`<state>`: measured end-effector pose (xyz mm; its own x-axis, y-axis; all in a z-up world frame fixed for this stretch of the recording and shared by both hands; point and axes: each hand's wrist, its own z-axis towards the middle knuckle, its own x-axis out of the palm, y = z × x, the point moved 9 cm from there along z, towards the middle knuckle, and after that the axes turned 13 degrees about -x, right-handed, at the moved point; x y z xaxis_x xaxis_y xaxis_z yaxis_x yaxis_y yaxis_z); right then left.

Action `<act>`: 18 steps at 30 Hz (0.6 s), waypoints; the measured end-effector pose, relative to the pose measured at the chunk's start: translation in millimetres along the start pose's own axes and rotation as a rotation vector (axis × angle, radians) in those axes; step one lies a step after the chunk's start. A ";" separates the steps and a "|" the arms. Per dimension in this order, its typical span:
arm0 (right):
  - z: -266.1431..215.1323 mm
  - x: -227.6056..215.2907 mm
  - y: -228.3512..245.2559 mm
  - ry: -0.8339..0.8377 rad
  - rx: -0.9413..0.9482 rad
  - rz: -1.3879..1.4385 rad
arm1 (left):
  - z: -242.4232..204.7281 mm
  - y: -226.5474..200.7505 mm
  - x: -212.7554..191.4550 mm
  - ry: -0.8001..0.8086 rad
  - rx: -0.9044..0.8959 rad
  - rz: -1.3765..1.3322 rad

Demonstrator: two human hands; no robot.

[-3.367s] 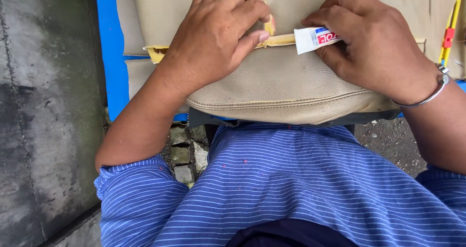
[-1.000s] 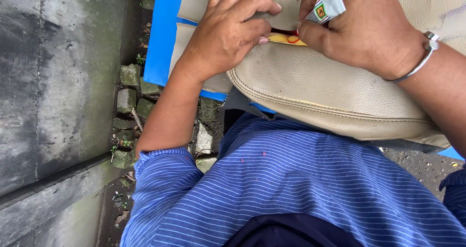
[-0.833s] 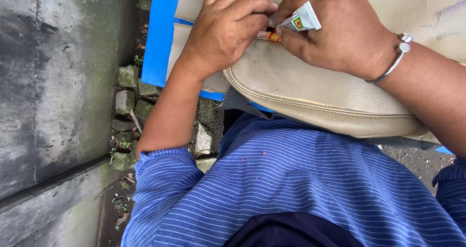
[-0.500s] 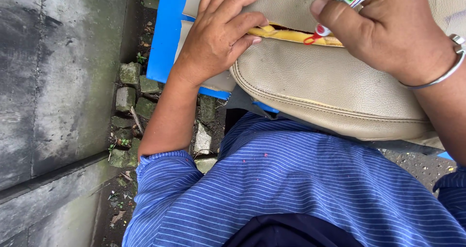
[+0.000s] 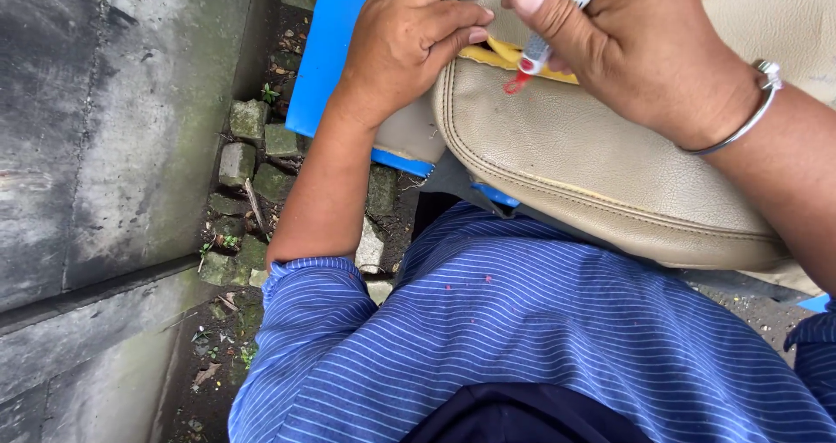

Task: Repairing a torn leather seat cover by trimming edges, inserting foam, applying glue, and sewing the seam

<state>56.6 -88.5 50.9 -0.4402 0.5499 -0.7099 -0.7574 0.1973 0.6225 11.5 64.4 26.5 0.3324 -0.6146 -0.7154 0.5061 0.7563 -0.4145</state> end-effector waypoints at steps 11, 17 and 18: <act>1.4 18.9 15.1 0.032 -0.326 -0.261 | 6.0 28.3 12.1 0.103 -0.129 -0.277; 3.3 20.4 18.0 0.007 -0.349 -0.119 | 7.1 27.0 11.4 0.114 -0.146 -0.241; 0.1 12.0 13.4 -0.032 -0.287 -0.120 | 6.7 21.5 9.5 0.104 -0.106 -0.181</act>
<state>41.2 -79.1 50.7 -0.3274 0.5626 -0.7591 -0.9102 0.0277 0.4132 30.9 73.3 14.6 0.1571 -0.7198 -0.6762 0.4615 0.6588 -0.5941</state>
